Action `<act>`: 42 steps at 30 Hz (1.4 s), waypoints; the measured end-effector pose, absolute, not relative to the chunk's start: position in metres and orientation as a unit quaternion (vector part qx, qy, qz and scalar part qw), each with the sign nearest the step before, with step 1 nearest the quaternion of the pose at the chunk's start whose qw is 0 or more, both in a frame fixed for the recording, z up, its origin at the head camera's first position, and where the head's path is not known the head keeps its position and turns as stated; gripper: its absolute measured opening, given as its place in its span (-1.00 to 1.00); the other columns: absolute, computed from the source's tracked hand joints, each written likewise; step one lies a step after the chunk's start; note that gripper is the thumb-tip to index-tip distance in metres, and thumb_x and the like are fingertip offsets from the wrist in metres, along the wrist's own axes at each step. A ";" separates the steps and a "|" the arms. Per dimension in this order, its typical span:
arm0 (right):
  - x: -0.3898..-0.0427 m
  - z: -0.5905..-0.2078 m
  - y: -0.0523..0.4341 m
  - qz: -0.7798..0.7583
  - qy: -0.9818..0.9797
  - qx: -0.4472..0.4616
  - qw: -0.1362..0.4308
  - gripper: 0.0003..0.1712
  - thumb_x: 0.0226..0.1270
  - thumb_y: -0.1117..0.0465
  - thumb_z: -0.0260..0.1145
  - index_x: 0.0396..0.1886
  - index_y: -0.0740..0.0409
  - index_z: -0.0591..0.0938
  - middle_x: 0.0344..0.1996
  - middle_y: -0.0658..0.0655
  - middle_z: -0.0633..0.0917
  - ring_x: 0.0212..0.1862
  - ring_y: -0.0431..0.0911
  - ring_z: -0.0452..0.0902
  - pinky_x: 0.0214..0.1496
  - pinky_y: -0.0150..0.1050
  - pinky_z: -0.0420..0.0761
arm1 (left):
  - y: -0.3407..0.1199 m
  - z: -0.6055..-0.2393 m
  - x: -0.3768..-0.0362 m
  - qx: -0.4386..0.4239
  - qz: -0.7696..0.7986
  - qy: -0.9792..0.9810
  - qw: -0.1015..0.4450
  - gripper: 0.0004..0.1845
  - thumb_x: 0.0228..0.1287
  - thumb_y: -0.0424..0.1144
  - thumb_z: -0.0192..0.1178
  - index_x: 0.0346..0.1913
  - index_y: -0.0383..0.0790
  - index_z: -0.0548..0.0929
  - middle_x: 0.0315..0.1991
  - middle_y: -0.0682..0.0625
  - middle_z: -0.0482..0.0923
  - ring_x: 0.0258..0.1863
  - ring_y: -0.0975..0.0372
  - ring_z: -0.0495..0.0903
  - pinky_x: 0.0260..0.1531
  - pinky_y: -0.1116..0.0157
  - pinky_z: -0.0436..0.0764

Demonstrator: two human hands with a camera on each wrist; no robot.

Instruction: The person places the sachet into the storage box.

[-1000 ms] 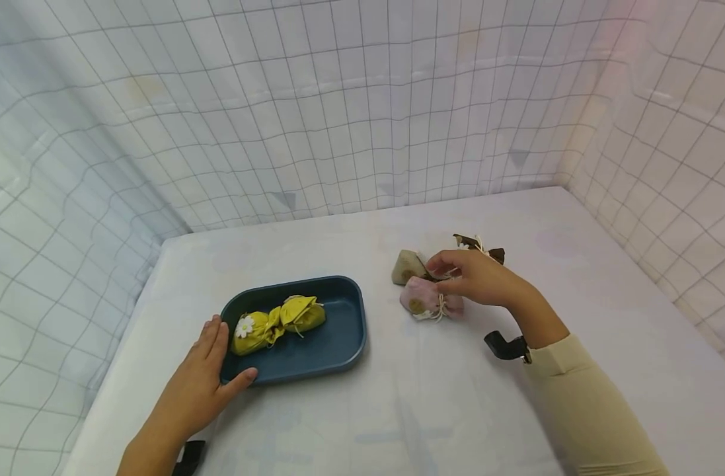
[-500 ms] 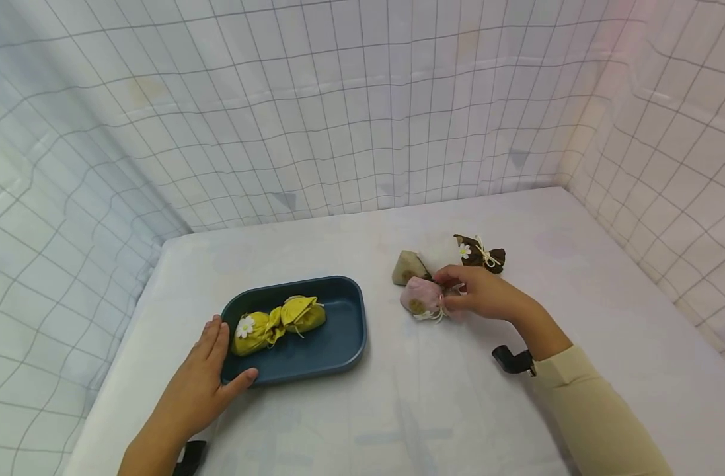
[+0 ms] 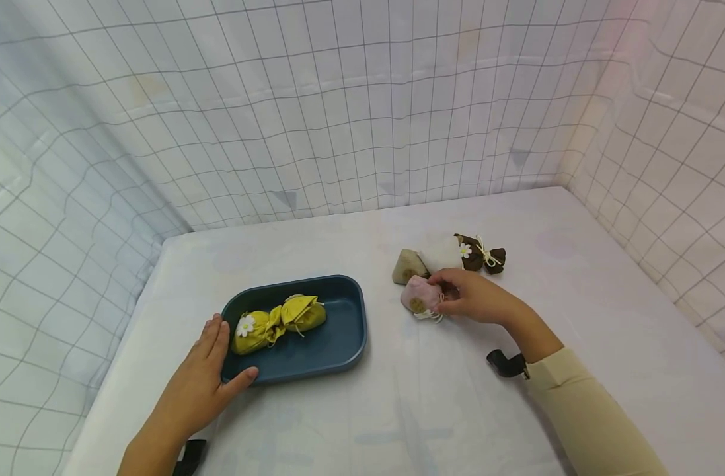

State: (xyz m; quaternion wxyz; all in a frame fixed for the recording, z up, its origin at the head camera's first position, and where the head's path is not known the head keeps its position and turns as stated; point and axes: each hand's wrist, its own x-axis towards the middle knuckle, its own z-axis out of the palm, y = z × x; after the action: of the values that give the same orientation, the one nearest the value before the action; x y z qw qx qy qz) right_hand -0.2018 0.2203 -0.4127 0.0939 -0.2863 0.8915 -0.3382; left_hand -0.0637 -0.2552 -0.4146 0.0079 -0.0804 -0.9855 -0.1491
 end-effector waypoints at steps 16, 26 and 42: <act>-0.202 -0.420 0.206 -0.342 0.897 -0.270 0.075 -0.41 0.22 0.22 0.47 0.22 0.26 0.53 0.07 0.15 0.62 0.09 0.02 0.50 0.17 0.09 0.48 | -0.255 -0.413 -0.064 -0.074 -0.150 -0.986 0.001 0.16 0.26 0.38 0.14 0.52 -0.51 -0.01 0.55 -0.37 -0.15 0.53 -0.17 -0.15 0.35 -0.23 0.11; -0.200 -0.417 0.202 -0.336 0.903 -0.256 0.081 -0.52 0.25 0.23 0.46 0.14 0.20 0.57 -0.04 0.07 0.62 -0.07 -0.05 0.49 -0.04 -0.07 0.52 | -0.254 -0.413 -0.064 -0.076 -0.150 -0.986 -0.001 0.16 0.26 0.37 0.15 0.52 -0.52 0.00 0.55 -0.37 -0.15 0.53 -0.17 -0.14 0.36 -0.23 0.11; -0.198 -0.421 0.196 -0.342 0.903 -0.243 0.094 -0.21 0.20 0.16 0.50 0.36 0.31 0.41 0.08 0.17 0.61 -0.03 -0.04 0.51 0.01 -0.05 0.53 | -0.254 -0.412 -0.064 -0.079 -0.149 -0.986 -0.001 0.17 0.26 0.40 0.11 0.52 -0.53 -0.01 0.55 -0.38 -0.17 0.52 -0.20 -0.10 0.34 -0.24 0.14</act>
State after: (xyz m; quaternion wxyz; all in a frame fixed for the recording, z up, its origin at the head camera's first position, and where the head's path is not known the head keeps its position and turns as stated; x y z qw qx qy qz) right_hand -0.1981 0.1957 -0.4214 0.0937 -0.2429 0.9030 -0.3418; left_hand -0.0643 -0.2543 -0.4118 -0.0013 -0.0792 -0.9857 -0.1489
